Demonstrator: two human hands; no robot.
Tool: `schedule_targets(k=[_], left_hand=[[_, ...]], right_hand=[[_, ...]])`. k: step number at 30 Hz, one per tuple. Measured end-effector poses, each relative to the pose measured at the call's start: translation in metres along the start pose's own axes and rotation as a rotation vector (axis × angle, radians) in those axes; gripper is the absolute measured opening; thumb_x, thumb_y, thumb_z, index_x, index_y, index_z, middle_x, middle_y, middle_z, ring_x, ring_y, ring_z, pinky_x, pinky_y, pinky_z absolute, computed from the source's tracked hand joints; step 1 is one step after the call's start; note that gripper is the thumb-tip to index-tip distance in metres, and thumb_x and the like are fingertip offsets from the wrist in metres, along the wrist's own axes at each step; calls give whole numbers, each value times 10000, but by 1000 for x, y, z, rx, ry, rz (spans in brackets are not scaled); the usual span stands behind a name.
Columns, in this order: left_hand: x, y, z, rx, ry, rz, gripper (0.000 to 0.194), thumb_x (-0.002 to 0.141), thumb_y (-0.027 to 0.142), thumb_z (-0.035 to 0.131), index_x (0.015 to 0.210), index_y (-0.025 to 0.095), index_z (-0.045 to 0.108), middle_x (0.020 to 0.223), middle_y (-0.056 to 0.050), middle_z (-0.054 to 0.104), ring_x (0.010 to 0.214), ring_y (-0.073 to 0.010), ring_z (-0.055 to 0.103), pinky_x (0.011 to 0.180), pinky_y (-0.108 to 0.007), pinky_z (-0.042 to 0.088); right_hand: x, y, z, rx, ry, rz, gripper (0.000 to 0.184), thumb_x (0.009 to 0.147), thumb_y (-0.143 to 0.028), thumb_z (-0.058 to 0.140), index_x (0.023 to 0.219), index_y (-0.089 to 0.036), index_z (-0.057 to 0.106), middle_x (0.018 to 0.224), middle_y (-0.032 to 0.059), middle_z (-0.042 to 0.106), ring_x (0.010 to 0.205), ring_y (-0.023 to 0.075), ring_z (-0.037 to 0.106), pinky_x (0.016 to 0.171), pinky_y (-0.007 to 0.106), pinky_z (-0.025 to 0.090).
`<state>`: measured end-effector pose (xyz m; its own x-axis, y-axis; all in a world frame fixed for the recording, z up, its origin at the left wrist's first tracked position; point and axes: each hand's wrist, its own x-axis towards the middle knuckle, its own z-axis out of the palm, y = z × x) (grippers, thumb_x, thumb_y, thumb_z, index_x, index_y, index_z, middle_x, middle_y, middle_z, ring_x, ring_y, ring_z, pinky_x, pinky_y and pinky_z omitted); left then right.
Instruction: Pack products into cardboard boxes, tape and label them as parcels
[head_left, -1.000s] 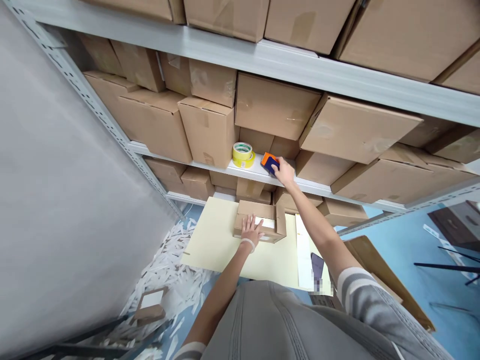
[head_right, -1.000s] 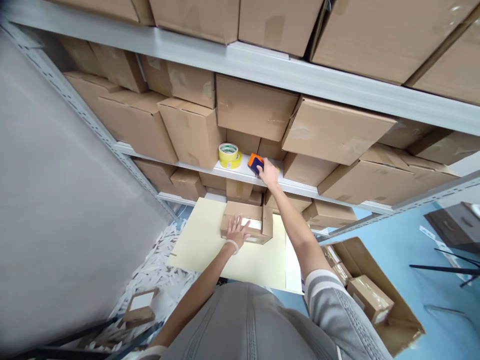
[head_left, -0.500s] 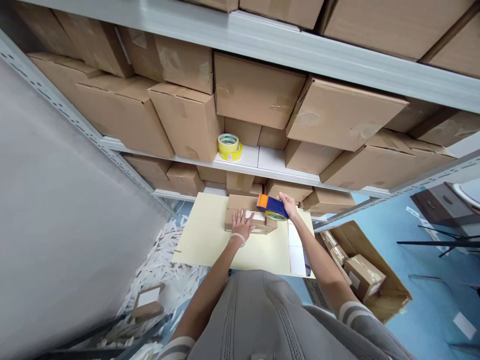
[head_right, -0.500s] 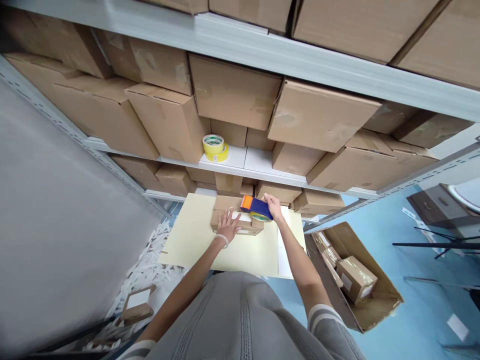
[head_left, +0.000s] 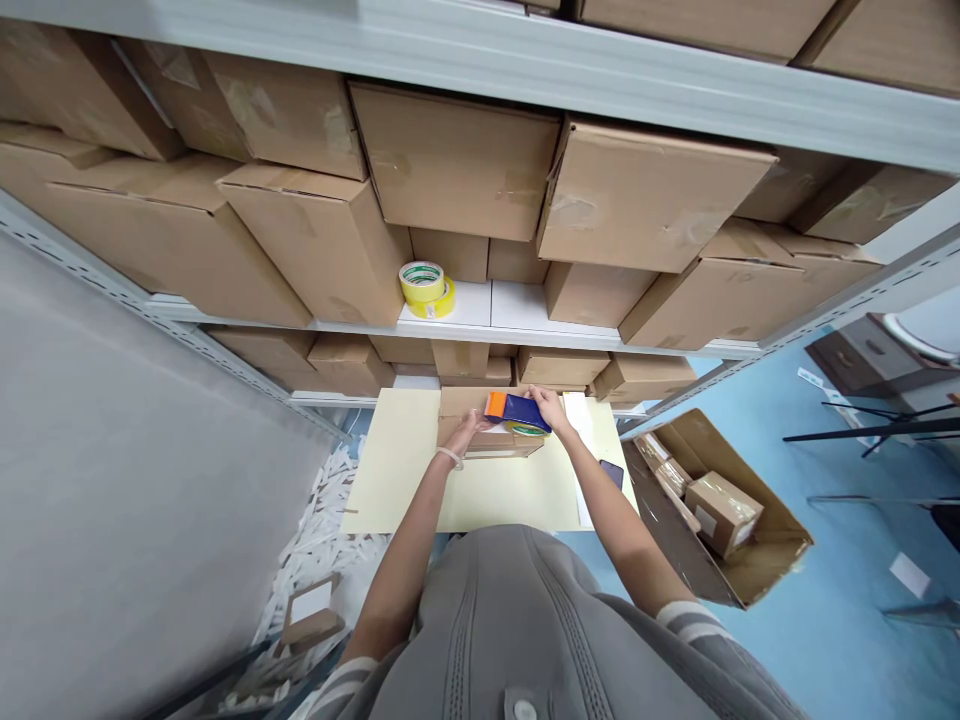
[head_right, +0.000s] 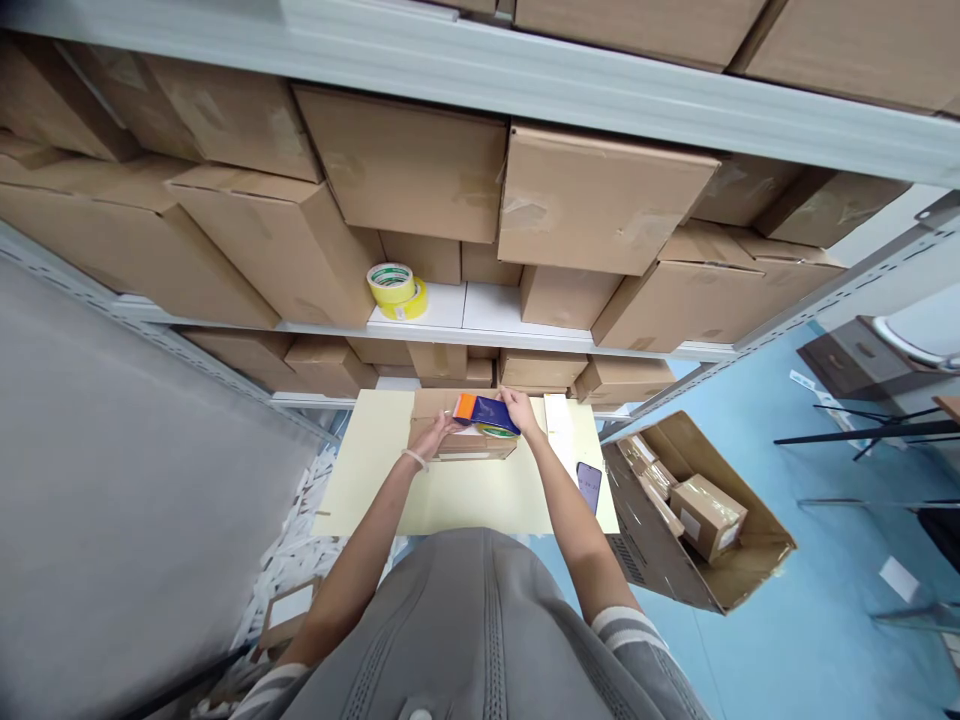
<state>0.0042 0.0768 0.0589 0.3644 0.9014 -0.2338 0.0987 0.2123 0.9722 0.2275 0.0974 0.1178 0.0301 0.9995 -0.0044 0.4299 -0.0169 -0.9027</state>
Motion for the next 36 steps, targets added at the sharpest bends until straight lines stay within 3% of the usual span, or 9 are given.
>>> schedule_targets(k=[6,9,12,19,24,27,33,36], left_hand=[[1,-9,-9,-212,90,-42,764,721,745,562,1164,133,671,1233,-134,662,1214,-281,570,1072,-419,396],[-1,-13,-15,-227,112,-56,762,589,730,690,1055,128,710,1191,-138,684,1196,-298,579,1072,-418,389],[-1,-12,-16,-243,133,-73,660,543,662,758,938,134,730,1102,-122,722,1123,-285,623,1046,-408,412],[1,3,-13,-216,285,-145,246,615,415,770,700,187,732,825,-49,760,985,-269,670,983,-407,456],[0,15,-27,-238,404,-159,168,593,338,769,626,182,716,745,-53,749,929,-267,681,950,-384,480],[-6,17,-47,-263,440,-146,169,605,330,754,580,176,691,695,-54,731,858,-248,689,918,-376,500],[-27,4,-108,-294,545,-173,225,642,322,750,567,151,625,608,-49,674,757,-211,678,831,-362,529],[-28,-8,-117,-302,551,-224,280,657,349,762,558,145,599,570,-51,647,674,-185,654,784,-347,531]], right_hand=[[11,-9,13,-122,-139,-55,493,865,-576,386,633,-201,607,677,7,645,686,177,587,754,270,442],[14,-12,14,-166,-191,-74,488,879,-556,379,643,-199,614,705,7,663,713,176,601,770,260,439],[14,-12,10,-210,-230,-82,506,899,-546,342,677,-194,631,731,8,675,720,169,610,758,247,439],[13,-18,7,-401,-253,-62,506,945,-482,302,741,-188,660,786,25,700,768,175,629,743,236,430],[13,-33,18,-567,-271,-37,565,992,-468,247,757,-186,676,837,62,720,796,187,643,729,235,413],[15,-39,24,-658,-274,-22,587,1001,-472,240,744,-178,678,825,90,720,807,202,651,711,243,399],[14,-46,27,-809,-265,21,622,1015,-468,207,792,-162,701,892,129,728,898,227,659,719,257,390],[11,-50,34,-866,-282,15,598,1016,-459,235,801,-164,709,914,130,732,912,232,661,730,263,391]])
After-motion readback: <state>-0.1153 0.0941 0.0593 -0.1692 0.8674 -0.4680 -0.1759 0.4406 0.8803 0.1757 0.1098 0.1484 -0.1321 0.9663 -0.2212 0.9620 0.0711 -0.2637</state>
